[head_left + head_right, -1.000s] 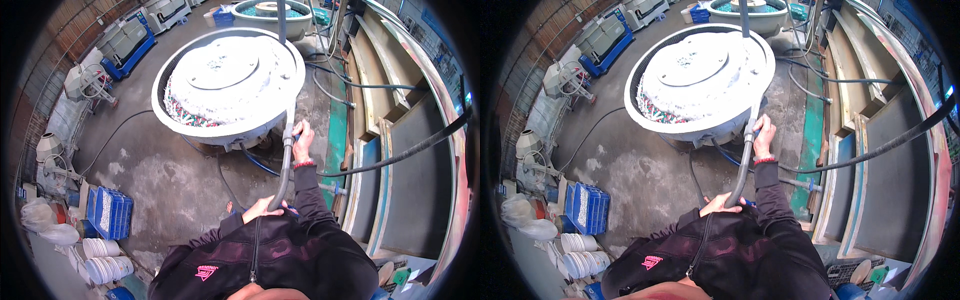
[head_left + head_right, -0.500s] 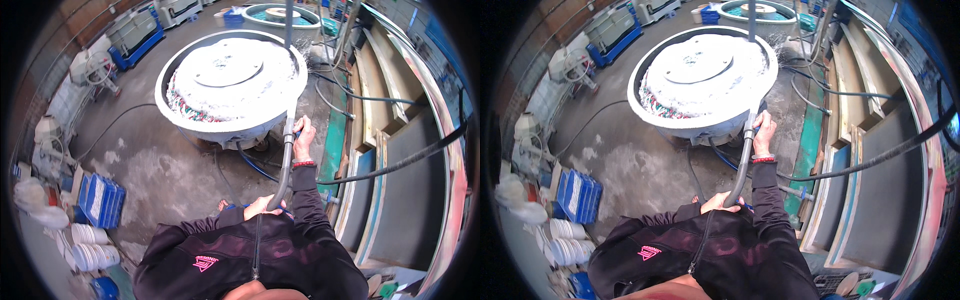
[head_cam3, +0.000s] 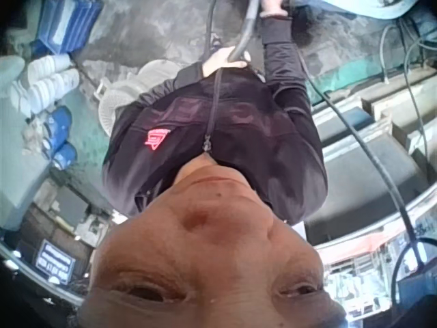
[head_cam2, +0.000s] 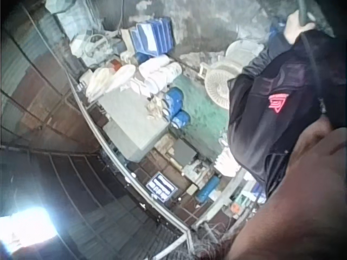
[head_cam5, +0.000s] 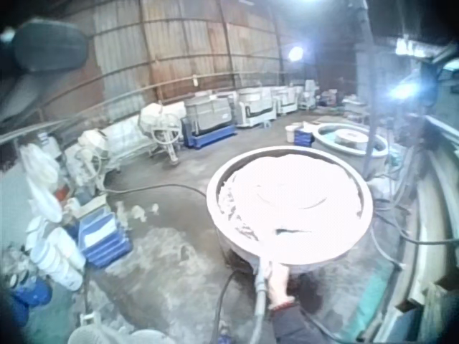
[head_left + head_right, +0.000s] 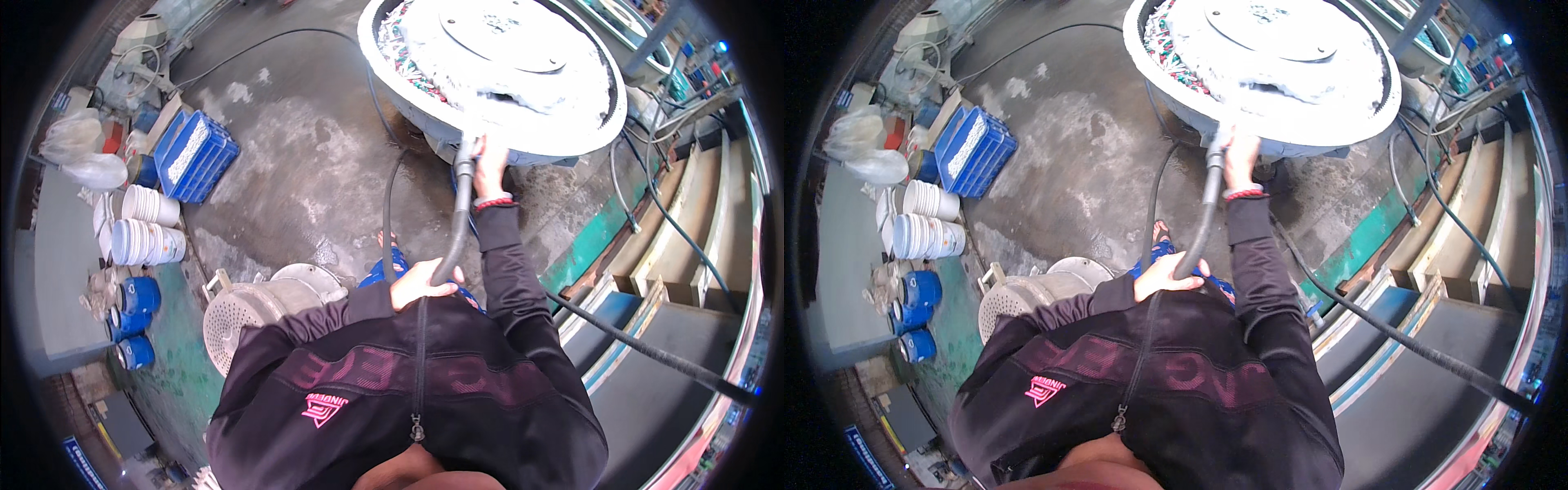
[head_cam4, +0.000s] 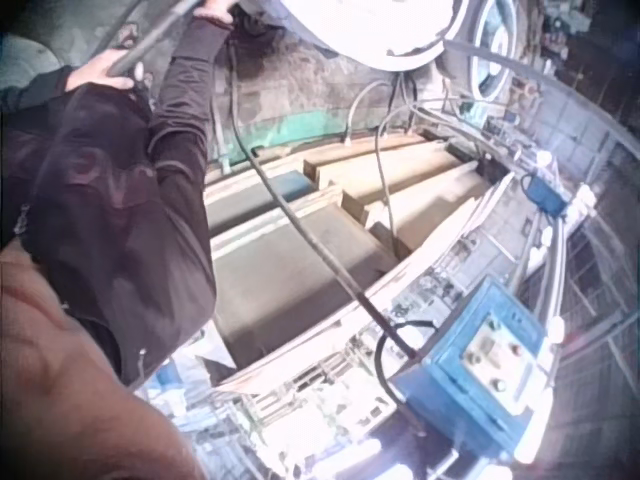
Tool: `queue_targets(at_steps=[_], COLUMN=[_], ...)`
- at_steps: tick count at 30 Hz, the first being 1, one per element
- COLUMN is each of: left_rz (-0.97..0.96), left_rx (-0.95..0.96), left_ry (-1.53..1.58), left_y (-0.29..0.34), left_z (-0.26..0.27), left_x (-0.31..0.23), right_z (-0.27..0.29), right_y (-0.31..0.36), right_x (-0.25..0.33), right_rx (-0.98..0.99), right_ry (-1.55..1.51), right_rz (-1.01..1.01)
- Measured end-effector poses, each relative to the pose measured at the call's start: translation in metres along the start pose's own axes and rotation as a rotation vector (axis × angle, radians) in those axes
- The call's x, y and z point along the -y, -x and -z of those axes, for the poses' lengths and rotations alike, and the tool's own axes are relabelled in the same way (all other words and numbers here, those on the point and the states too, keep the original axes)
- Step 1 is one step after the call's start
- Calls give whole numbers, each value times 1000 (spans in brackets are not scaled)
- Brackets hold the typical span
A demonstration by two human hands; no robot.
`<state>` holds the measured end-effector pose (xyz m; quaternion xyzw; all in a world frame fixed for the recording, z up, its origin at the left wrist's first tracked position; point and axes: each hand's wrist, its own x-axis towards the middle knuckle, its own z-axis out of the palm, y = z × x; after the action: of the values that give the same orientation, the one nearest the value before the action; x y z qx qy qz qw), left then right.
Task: The person uses a hose to spray water into a large industrial vibratory finishing bowl containing small colorful media parts, then uses their hand to pick out a small item from the moving media.
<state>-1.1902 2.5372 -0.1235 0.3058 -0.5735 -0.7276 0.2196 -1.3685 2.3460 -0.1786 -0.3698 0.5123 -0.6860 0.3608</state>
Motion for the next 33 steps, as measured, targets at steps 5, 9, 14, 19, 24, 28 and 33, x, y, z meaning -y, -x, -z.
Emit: queue_targets(at_steps=[5,9,14,19,24,28,33], left_rz=[75,120,136,6,89,81,42], left_rx=[-226,-180,107,290,230,134,33], left_ry=[-19,-75,-233,-287,-190,-274,-135], left_y=[24,21,-6,-29,-26,-20,-14], left_z=[6,-3,-17,-16,-8,10,46], left_x=[-5,-6,-4,-1,-4,2,-14], right_z=[-61,-42,41,84,64,33,-31], right_y=[30,30,28,26,11,10,12], right_x=[-7,7,25,59,44,33,43], right_rx=[170,-33,-300,-328,-424,-183,-36], right_ry=[-45,-105,-326,-382,-72,-382,-480], right_rz=[-139,-193,-213,-51,50,-439,-764])
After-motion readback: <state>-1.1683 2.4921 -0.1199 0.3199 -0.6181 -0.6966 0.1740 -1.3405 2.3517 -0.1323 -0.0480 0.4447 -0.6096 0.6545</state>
